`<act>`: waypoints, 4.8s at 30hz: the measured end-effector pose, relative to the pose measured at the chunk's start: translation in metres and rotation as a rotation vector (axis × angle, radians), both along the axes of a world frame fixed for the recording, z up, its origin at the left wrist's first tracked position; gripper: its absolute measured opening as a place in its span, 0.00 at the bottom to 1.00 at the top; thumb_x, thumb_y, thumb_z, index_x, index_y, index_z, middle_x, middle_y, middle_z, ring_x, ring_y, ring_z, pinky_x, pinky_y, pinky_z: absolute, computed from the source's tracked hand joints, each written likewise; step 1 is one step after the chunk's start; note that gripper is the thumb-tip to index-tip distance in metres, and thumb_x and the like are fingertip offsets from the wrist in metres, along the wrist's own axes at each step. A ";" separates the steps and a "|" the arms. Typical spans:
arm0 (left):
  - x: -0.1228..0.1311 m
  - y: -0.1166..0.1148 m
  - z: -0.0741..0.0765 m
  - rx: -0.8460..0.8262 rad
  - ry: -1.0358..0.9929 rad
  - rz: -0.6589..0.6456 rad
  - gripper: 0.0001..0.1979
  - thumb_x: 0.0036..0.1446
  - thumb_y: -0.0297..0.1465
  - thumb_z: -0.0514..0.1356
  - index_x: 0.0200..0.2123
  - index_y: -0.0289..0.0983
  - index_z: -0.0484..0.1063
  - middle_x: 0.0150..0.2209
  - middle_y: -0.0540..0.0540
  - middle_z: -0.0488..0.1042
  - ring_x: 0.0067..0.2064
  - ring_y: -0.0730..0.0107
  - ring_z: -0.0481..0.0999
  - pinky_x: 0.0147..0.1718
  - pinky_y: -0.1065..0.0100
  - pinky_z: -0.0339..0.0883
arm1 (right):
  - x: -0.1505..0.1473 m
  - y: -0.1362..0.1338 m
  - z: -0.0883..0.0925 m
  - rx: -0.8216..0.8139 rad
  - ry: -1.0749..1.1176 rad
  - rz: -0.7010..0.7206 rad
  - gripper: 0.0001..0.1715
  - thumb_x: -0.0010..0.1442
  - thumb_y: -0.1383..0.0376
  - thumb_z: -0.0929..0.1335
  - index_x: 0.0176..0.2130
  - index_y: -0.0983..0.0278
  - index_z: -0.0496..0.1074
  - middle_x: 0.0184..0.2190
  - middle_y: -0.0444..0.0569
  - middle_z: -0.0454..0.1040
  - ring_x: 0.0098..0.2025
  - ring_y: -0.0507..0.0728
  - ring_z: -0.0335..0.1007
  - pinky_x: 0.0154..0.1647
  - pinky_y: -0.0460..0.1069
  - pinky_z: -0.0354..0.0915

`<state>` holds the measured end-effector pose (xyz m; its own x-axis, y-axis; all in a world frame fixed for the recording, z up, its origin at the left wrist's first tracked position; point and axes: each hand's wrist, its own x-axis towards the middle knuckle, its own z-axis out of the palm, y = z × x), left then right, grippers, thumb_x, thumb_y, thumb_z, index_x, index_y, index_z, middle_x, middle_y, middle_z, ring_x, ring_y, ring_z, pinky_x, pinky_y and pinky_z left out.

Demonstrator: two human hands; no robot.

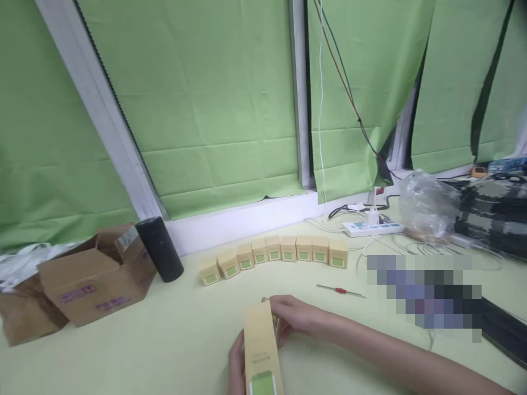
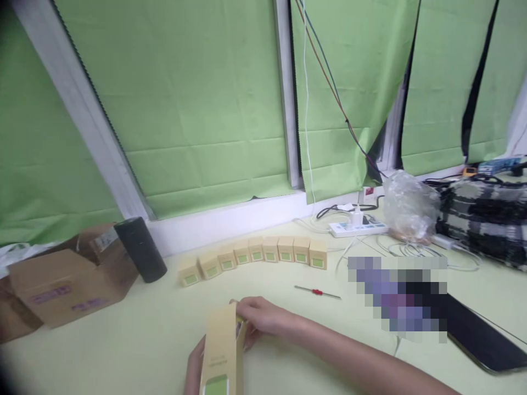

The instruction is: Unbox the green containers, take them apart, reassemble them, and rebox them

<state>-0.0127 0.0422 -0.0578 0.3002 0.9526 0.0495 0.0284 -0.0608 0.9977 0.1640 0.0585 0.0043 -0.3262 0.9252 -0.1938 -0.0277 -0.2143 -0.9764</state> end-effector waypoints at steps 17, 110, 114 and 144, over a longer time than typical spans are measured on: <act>-0.006 -0.022 0.040 -0.330 -0.537 0.166 0.25 0.53 0.39 0.54 0.52 0.39 0.52 0.50 0.41 0.68 0.53 0.56 0.68 0.49 0.61 0.61 | -0.009 -0.045 -0.003 1.322 -0.758 0.449 0.38 0.48 0.56 0.74 0.56 0.53 0.62 0.53 0.54 0.65 0.51 0.63 0.63 0.49 0.57 0.62; -0.143 0.081 0.097 0.166 1.251 0.213 0.29 0.41 0.23 0.52 0.51 0.36 0.54 0.48 0.41 0.66 0.50 0.60 0.67 0.48 0.66 0.58 | 0.167 0.075 0.026 0.568 -1.110 -0.504 0.40 0.46 0.40 0.64 0.51 0.59 0.67 0.53 0.63 0.63 0.57 0.82 0.51 0.50 0.77 0.39; -0.151 0.116 0.109 0.122 1.311 0.257 0.33 0.36 0.24 0.57 0.51 0.31 0.55 0.52 0.37 0.64 0.53 0.59 0.64 0.49 0.67 0.56 | 0.177 0.086 0.004 0.566 -1.070 -0.279 0.40 0.49 0.38 0.60 0.54 0.54 0.65 0.49 0.57 0.69 0.47 0.72 0.68 0.47 0.64 0.58; -0.052 0.065 0.099 0.311 1.194 -0.064 0.31 0.42 0.48 0.59 0.50 0.44 0.65 0.48 0.42 0.69 0.50 0.46 0.62 0.46 0.52 0.56 | 0.006 0.065 0.013 0.899 -0.951 0.233 0.34 0.55 0.43 0.62 0.58 0.51 0.58 0.48 0.50 0.71 0.44 0.66 0.67 0.43 0.58 0.61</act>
